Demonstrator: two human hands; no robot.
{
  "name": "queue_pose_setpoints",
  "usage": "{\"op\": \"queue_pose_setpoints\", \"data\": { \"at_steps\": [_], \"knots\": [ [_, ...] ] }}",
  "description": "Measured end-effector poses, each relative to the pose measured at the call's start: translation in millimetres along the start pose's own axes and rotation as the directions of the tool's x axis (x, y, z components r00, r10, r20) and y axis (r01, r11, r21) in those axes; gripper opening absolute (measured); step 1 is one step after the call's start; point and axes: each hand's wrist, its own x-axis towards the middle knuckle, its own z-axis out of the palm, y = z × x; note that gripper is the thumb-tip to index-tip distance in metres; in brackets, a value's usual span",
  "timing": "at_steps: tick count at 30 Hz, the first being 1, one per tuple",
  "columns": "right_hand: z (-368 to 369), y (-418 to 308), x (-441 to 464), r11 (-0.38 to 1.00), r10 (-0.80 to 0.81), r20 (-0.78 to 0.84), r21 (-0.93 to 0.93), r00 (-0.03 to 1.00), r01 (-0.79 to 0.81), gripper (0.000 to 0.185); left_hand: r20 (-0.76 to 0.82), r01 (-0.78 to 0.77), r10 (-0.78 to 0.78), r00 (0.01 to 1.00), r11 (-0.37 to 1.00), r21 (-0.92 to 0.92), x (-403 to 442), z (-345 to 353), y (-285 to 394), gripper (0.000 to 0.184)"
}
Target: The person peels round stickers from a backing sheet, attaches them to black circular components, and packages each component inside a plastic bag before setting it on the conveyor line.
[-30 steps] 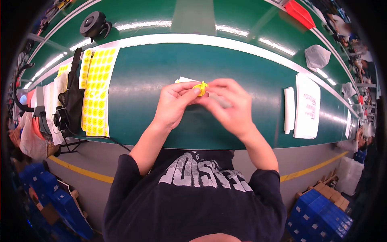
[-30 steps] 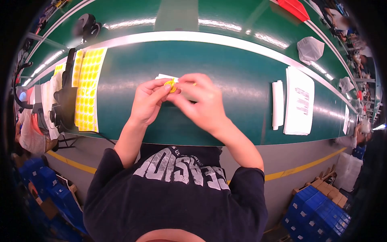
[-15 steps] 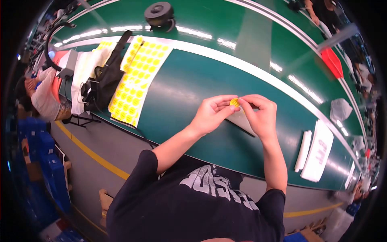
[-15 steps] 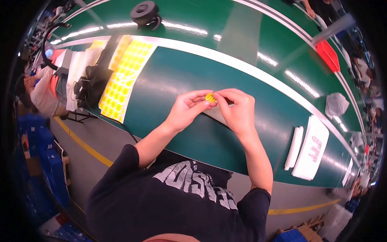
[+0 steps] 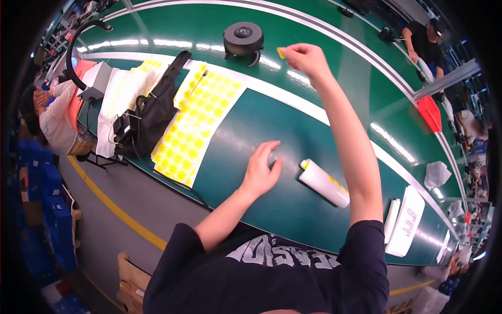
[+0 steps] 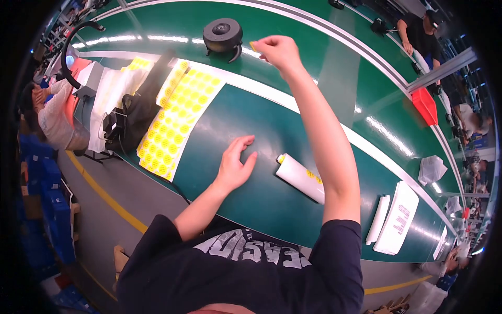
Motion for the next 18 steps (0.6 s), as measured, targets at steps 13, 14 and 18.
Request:
{"op": "queue_pose_setpoints", "data": {
  "at_steps": [13,14,18],
  "knots": [
    [72,14,110,0.952,-0.059,-0.170,-0.307,0.984,0.004,0.019,0.005,-0.033,0.033,0.999,0.997,0.068,6,1,1,0.038],
    [69,17,109,0.941,-0.076,-0.198,-0.339,0.977,0.004,0.018,0.004,-0.038,0.038,0.999,0.997,0.066,6,1,1,0.038],
    [62,12,95,0.929,-0.088,-0.229,-0.371,0.969,-0.003,0.017,0.009,-0.051,0.050,0.999,0.997,0.057,5,3,1,0.038]
  ]
}}
